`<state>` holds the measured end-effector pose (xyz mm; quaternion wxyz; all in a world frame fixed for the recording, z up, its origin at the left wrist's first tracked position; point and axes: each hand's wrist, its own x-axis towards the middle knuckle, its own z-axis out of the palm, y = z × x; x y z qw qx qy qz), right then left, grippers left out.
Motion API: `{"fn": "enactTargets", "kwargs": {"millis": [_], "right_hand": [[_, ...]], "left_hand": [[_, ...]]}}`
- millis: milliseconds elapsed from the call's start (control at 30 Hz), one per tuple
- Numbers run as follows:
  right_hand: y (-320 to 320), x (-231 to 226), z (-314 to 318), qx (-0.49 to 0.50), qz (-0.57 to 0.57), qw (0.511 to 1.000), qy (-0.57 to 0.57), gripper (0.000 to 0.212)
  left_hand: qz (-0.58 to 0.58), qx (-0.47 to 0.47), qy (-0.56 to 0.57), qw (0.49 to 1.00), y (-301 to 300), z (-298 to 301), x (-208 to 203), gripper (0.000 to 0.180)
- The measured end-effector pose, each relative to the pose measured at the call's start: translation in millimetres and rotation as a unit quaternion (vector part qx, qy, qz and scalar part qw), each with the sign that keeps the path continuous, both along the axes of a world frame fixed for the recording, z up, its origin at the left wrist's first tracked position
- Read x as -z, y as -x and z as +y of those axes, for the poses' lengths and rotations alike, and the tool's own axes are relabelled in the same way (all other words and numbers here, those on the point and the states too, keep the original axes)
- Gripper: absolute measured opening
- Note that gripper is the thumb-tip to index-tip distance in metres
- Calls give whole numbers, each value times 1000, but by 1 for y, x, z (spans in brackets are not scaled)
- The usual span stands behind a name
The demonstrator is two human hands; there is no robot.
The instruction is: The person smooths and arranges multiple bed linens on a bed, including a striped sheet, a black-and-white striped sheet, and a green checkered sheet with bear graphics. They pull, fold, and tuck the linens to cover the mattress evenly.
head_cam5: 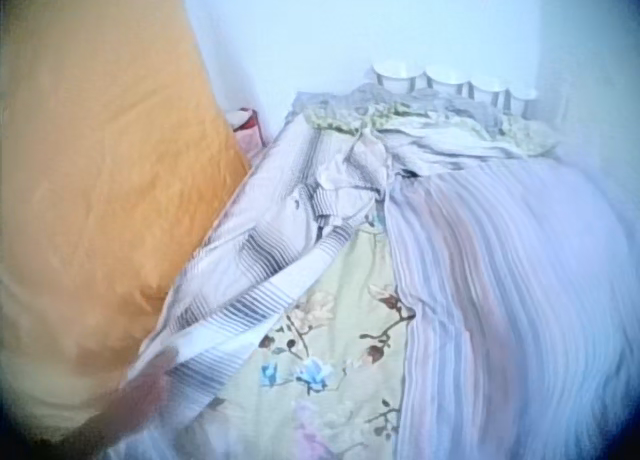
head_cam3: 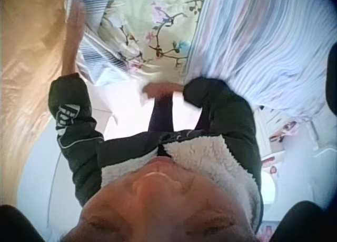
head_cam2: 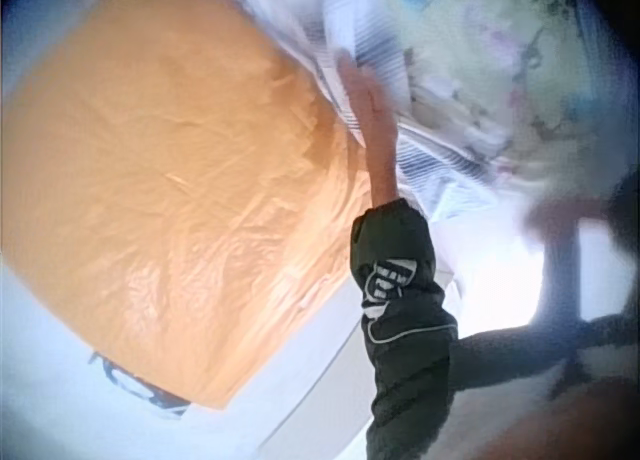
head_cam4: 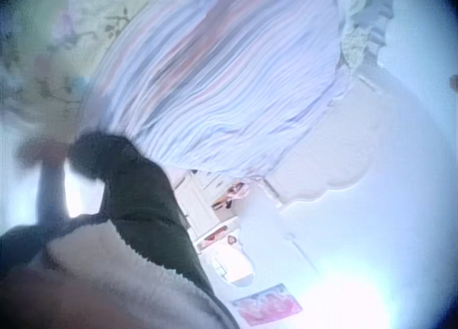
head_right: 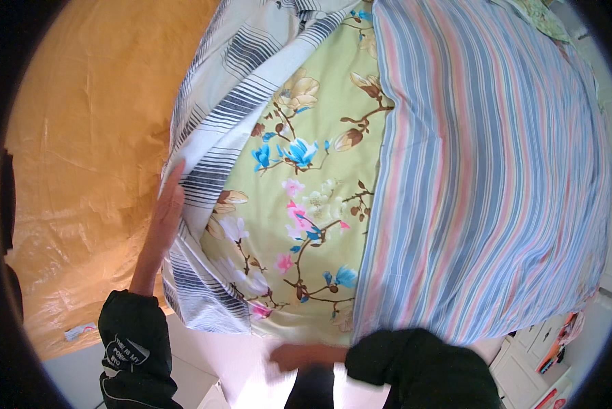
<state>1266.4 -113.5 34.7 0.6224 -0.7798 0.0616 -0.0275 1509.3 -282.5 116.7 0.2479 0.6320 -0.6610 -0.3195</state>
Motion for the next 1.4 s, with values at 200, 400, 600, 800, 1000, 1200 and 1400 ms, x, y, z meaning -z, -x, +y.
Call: {"fn": "enactTargets", "kwargs": {"millis": [200,400,600,800,1000,1200,1400], "right_hand": [[29,-2,15,204,-44,975,-74,34],[128,23,-241,543,57,763,345,40],[7,5,-39,246,72,966,-35,31],[31,-7,98,230,81,957,-157,36],[135,17,-101,549,140,817,108,27],[71,21,-61,510,95,848,106,24],[54,13,13,232,126,957,-122,38]], "left_hand": [[-105,83,76,988,0,3,5,42],[-191,60,137,970,22,8,17,48],[-326,122,163,923,45,8,22,56],[-372,-24,71,925,40,-2,18,71],[-222,11,71,972,44,12,51,57],[-165,126,15,978,77,16,56,42],[-138,155,-112,972,103,4,47,36]]}}
